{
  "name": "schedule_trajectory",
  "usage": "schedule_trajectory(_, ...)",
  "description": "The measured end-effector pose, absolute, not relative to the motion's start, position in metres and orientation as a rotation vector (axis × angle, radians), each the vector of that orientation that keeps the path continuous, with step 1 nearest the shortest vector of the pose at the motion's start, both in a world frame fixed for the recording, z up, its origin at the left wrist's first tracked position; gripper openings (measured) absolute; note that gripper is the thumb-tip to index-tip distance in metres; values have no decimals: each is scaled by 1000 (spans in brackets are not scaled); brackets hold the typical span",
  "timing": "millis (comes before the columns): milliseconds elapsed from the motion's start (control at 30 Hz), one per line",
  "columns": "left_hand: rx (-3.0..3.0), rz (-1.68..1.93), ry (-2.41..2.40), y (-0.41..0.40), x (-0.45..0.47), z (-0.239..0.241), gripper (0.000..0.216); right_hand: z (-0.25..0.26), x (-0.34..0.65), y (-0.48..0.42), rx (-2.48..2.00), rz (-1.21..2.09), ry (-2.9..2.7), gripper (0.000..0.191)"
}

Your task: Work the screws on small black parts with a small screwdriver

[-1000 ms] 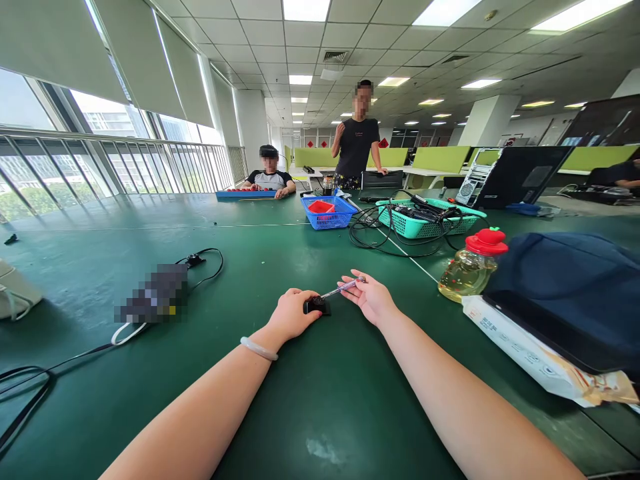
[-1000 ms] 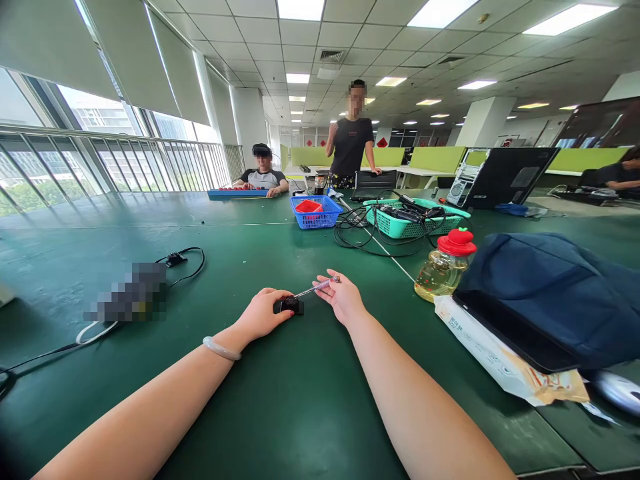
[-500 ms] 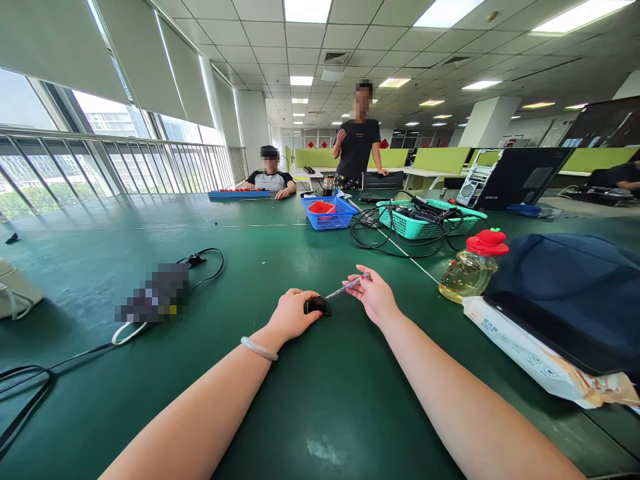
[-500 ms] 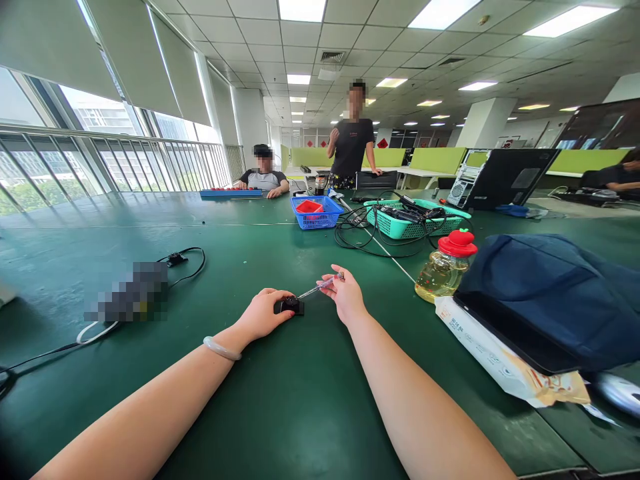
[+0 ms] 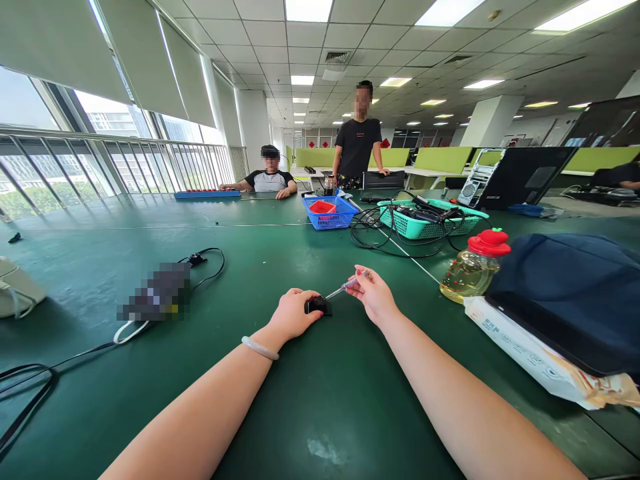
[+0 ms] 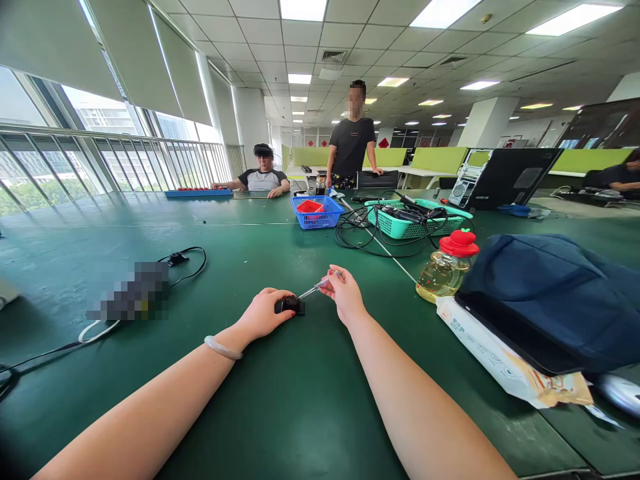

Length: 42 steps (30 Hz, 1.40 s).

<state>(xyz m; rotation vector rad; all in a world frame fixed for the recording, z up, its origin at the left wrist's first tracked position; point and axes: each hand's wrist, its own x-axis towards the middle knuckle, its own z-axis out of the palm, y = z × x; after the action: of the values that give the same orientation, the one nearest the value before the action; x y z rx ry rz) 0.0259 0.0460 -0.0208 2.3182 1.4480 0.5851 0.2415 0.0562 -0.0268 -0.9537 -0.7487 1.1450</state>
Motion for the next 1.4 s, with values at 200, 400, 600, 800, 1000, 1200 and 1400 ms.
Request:
schedule_trajectory(200,2321,577,1448,46,26,-21,37,-27,243,55,-966,1079,-806,29)
schedule_trajectory(400,2310,584,1457,45,26,-19,36,-26,239,54,-941,1005,-913,29)
schedule_trajectory(600,2317,582,1444,45,26,-19,37,-22,240,52,-933,981,-941,27)
schedule_trajectory(800,2292,585,1467,46,25,-21,39,-20,240,51,-876,965,-958,26)
schedule_trajectory(1000,2289,573,1472,45,26,-20,39,-19,239,51,-867,963,-1002,23)
schedule_trajectory(1200,2297,583,1447,46,26,-21,38,-17,238,48,-869,938,-1014,20)
schedule_trajectory(1400,2307,581,1441,46,26,-21,38,-15,235,46,-874,907,-1063,21)
